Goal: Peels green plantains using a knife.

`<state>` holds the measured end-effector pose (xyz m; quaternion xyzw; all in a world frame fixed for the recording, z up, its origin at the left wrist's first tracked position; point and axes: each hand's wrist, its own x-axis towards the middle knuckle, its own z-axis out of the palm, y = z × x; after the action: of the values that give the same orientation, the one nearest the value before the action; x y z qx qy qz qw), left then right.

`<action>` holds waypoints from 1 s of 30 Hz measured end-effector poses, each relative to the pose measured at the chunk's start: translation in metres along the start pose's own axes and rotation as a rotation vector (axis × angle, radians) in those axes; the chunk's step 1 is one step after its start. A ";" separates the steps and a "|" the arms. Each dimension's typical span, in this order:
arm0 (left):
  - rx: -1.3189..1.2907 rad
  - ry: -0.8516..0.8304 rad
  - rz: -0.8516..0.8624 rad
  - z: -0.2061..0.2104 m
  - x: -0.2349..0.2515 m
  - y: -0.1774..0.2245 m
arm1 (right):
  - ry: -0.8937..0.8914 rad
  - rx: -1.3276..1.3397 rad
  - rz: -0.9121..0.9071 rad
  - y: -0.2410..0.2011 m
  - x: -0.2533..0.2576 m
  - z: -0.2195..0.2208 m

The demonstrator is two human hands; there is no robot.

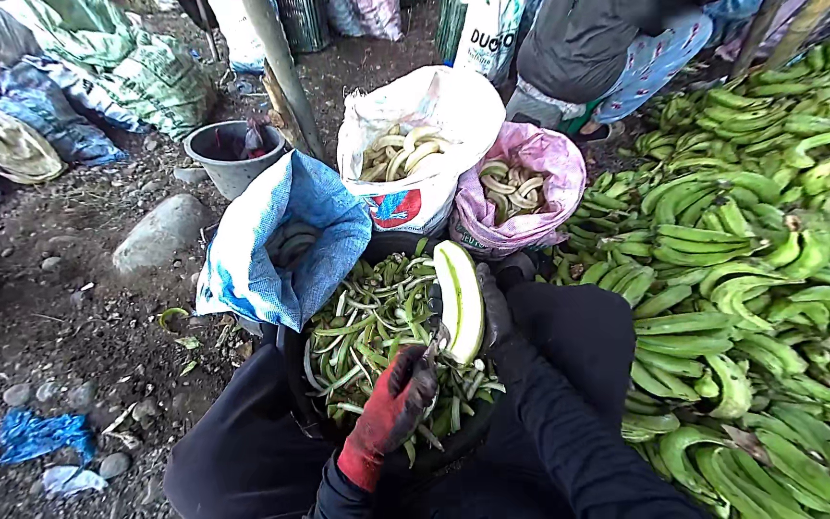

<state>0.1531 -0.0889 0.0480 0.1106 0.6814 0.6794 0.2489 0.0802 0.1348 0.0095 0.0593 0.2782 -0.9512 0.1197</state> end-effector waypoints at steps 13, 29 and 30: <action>0.346 -0.230 0.145 0.023 0.026 0.005 | -0.038 -0.073 -0.061 -0.024 -0.004 -0.001; 0.491 -0.127 0.148 0.016 0.026 -0.011 | -0.004 -0.157 0.188 -0.006 0.004 -0.004; 0.492 -0.140 0.135 0.015 0.026 -0.010 | 0.015 -0.240 0.215 -0.007 0.003 -0.003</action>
<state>0.1397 -0.0638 0.0336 0.2597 0.7983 0.4990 0.2153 0.0759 0.1412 0.0103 0.0809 0.3830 -0.8923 0.2248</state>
